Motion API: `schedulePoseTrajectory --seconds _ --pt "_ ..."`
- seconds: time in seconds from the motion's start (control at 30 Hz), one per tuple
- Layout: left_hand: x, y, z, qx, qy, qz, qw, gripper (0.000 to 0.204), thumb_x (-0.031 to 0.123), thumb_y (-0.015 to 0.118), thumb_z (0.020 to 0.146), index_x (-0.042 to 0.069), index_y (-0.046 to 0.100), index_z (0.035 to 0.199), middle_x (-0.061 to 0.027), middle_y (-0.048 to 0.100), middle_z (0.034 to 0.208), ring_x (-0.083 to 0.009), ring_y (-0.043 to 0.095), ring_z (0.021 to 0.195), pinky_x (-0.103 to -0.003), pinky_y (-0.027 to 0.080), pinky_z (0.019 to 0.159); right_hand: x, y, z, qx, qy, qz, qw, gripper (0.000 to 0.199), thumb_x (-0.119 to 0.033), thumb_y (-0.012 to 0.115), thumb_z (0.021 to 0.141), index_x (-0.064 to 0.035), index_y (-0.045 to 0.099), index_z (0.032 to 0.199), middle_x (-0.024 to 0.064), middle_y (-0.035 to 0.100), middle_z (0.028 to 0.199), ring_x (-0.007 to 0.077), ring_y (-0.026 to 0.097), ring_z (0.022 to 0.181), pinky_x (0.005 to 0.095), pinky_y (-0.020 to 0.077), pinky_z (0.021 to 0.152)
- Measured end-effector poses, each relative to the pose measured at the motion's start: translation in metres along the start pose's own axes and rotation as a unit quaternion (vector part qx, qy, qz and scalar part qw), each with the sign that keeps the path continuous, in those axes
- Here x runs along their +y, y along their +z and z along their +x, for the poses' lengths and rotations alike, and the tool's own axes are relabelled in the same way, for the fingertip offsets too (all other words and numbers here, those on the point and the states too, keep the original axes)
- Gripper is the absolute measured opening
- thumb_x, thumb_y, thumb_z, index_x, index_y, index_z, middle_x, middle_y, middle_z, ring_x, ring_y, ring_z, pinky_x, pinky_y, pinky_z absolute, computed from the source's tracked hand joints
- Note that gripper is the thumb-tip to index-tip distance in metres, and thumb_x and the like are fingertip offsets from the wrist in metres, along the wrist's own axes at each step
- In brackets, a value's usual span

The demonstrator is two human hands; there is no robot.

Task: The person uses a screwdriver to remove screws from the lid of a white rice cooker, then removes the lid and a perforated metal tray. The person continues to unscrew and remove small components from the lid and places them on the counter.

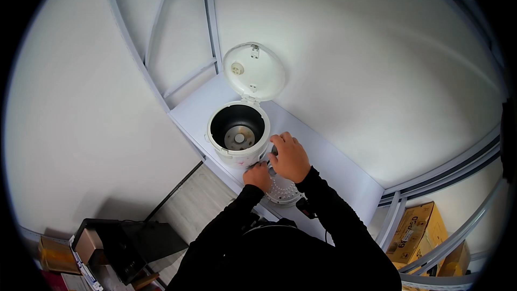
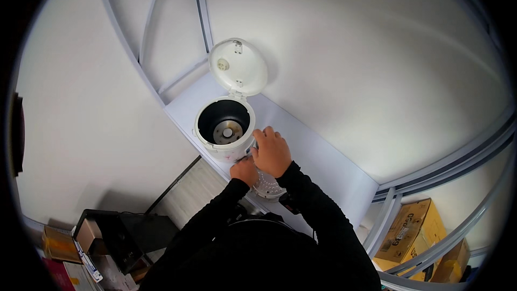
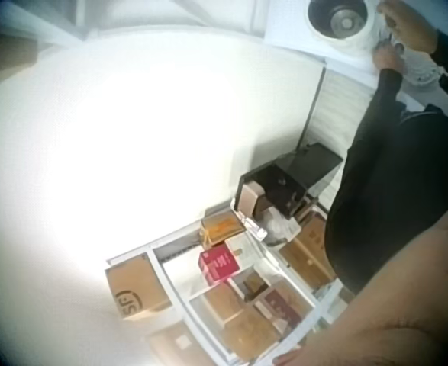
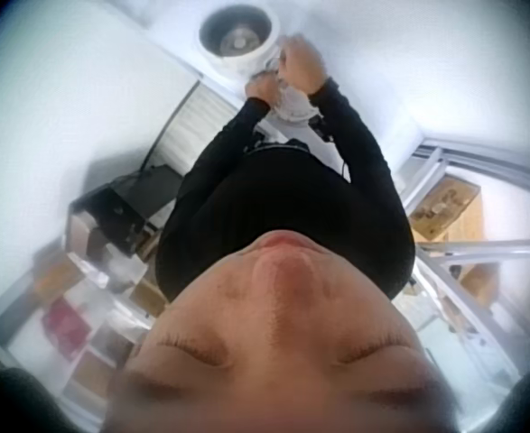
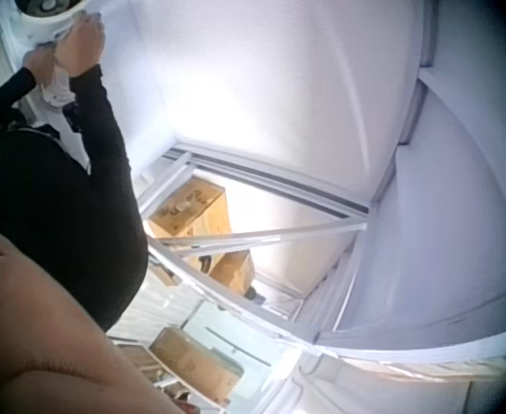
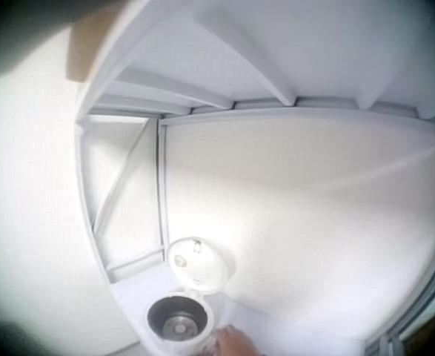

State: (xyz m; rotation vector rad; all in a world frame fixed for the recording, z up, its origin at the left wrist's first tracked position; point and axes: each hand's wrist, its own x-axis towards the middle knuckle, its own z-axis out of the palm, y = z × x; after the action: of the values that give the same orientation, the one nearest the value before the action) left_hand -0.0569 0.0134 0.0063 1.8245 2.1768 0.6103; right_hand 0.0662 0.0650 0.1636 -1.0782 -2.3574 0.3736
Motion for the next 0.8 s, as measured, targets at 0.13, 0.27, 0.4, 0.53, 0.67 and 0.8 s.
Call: schedulePoseTrajectory --seconds 0.13,0.27,0.4,0.53,0.67,0.8 --pt "-0.001 0.002 0.005 -0.028 -0.004 -0.022 0.999 0.03 0.014 0.062 0.084 0.008 0.064 0.113 -0.0166 0.074 0.101 -0.0393 0.073 0.091 -0.051 0.058 0.078 0.016 0.008 0.0 0.0 -0.011 0.015 1.0 0.038 -0.008 0.072 0.084 -0.0062 0.059 0.12 0.0178 0.057 0.112 0.0397 0.063 0.094 0.0458 0.0532 0.08" --pt "-0.008 0.015 0.007 -0.027 -0.022 -0.086 0.996 0.04 0.014 0.06 0.087 0.009 0.06 0.126 -0.0206 0.073 0.107 -0.0434 0.071 0.097 -0.055 0.057 0.083 0.008 0.005 0.0 0.018 -0.004 0.097 0.995 0.038 -0.011 0.074 0.086 -0.0061 0.058 0.121 0.0172 0.059 0.108 0.039 0.064 0.094 0.0461 0.0533 0.079" --pt "-0.016 0.027 0.007 -0.019 -0.02 -0.123 0.992 0.042 0.015 0.059 0.089 0.011 0.059 0.13 -0.021 0.073 0.11 -0.0441 0.071 0.097 -0.056 0.056 0.084 0.003 0.003 0.0 -0.019 0.057 -0.015 0.998 0.037 -0.007 0.071 0.086 -0.0049 0.057 0.12 0.0181 0.058 0.107 0.0378 0.065 0.089 0.0456 0.0534 0.077" --pt "-0.01 0.017 0.01 -0.04 -0.019 -0.084 0.995 0.039 0.015 0.06 0.09 0.013 0.061 0.129 -0.0192 0.074 0.109 -0.0421 0.072 0.095 -0.055 0.057 0.082 0.019 0.007 -0.001 0.0 0.009 0.019 1.0 0.036 -0.01 0.071 0.088 -0.004 0.057 0.12 0.019 0.058 0.109 0.0382 0.066 0.084 0.046 0.0536 0.074" --pt "-0.009 0.012 0.01 -0.027 -0.009 -0.059 0.998 0.031 0.019 0.062 0.092 0.014 0.064 0.123 -0.017 0.075 0.104 -0.0393 0.073 0.09 -0.053 0.058 0.077 0.015 0.005 -0.002 0.028 -0.002 0.072 0.997 0.038 -0.012 0.071 0.091 -0.0047 0.055 0.125 0.0186 0.06 0.109 0.039 0.066 0.083 0.0464 0.0541 0.075" --pt "-0.009 0.013 0.01 0.005 0.009 -0.056 0.998 0.025 0.022 0.064 0.093 0.014 0.066 0.117 -0.0145 0.076 0.098 -0.0374 0.074 0.083 -0.052 0.058 0.072 0.012 0.004 -0.003 -0.017 0.056 0.071 0.996 0.045 -0.01 0.069 0.091 -0.0049 0.052 0.132 0.0196 0.06 0.113 0.0401 0.066 0.087 0.0464 0.0545 0.077"
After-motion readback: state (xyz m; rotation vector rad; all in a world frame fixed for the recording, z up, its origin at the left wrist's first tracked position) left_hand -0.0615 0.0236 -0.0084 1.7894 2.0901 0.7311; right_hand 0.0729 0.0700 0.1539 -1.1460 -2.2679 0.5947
